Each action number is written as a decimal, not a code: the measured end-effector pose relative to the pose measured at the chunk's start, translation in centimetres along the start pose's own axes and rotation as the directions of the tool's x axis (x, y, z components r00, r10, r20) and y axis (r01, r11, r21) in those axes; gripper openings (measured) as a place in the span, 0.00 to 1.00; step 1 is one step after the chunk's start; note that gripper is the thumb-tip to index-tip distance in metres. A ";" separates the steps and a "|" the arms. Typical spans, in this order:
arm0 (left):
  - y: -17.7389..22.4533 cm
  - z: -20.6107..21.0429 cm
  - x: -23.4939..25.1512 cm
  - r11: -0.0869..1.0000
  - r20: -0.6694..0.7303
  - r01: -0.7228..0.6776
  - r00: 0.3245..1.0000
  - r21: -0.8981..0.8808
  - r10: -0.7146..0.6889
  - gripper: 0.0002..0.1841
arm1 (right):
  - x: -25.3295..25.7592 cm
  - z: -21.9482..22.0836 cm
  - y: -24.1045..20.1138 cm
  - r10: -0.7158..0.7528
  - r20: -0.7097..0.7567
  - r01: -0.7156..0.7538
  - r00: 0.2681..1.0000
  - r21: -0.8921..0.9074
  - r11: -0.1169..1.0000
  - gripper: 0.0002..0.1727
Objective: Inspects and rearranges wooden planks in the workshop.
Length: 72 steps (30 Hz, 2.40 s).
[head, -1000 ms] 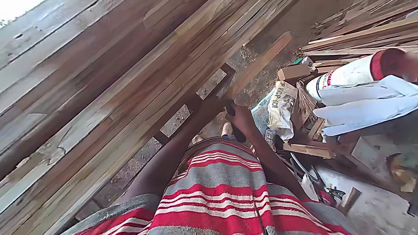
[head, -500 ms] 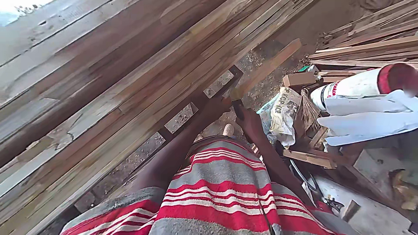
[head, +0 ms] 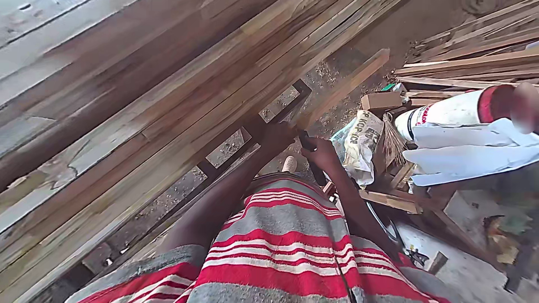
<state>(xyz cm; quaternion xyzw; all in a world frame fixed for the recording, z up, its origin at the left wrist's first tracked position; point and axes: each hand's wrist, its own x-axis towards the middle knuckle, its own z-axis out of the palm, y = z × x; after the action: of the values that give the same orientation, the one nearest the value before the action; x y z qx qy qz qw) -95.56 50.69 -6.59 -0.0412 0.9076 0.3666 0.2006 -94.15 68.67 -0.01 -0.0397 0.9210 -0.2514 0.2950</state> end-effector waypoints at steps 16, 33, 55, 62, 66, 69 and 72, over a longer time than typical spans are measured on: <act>0.1 1.7 -1.2 0.991 -0.116 -0.053 0.991 0.121 0.067 0.27 | 10.5 -9.7 -5.7 -0.486 0.600 0.718 0.635 -0.691 0.085 0.25; 0.7 0.0 -0.5 0.995 -0.019 0.095 0.995 -0.036 -0.096 0.27 | 13.9 -21.5 3.9 -0.312 0.261 0.404 0.913 -0.487 0.774 0.26; -2.8 0.0 0.8 0.996 0.074 -0.059 0.996 0.061 0.054 0.26 | 10.6 1.0 17.2 -0.293 -0.135 0.276 0.947 -0.127 0.953 0.25; -0.8 2.2 -1.7 0.994 -0.343 -0.004 0.938 0.110 0.042 0.27 | 11.2 -11.0 16.8 -0.506 -0.221 0.421 0.834 -0.336 0.842 0.34; 1.4 5.7 -3.3 0.999 -0.639 0.008 0.768 -0.047 -0.036 0.26 | 16.4 -18.8 13.1 -0.644 0.068 0.557 0.762 -0.576 0.598 0.33; 3.6 7.8 -4.2 0.972 -0.712 0.008 0.680 -0.235 -0.177 0.25 | 18.2 -19.6 10.5 -0.700 0.297 0.716 0.649 -0.548 0.432 0.34; 4.8 9.8 -4.5 0.926 -0.753 -0.073 0.607 -0.369 -0.253 0.26 | 18.0 -17.4 7.3 -0.721 0.431 0.814 0.543 -0.482 0.324 0.30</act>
<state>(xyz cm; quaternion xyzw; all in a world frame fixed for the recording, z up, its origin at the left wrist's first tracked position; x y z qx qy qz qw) -89.23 60.54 -8.01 -0.2811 0.8146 0.4608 -0.2122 -118.21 78.70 -0.86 -0.5849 0.7924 -0.0297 0.1704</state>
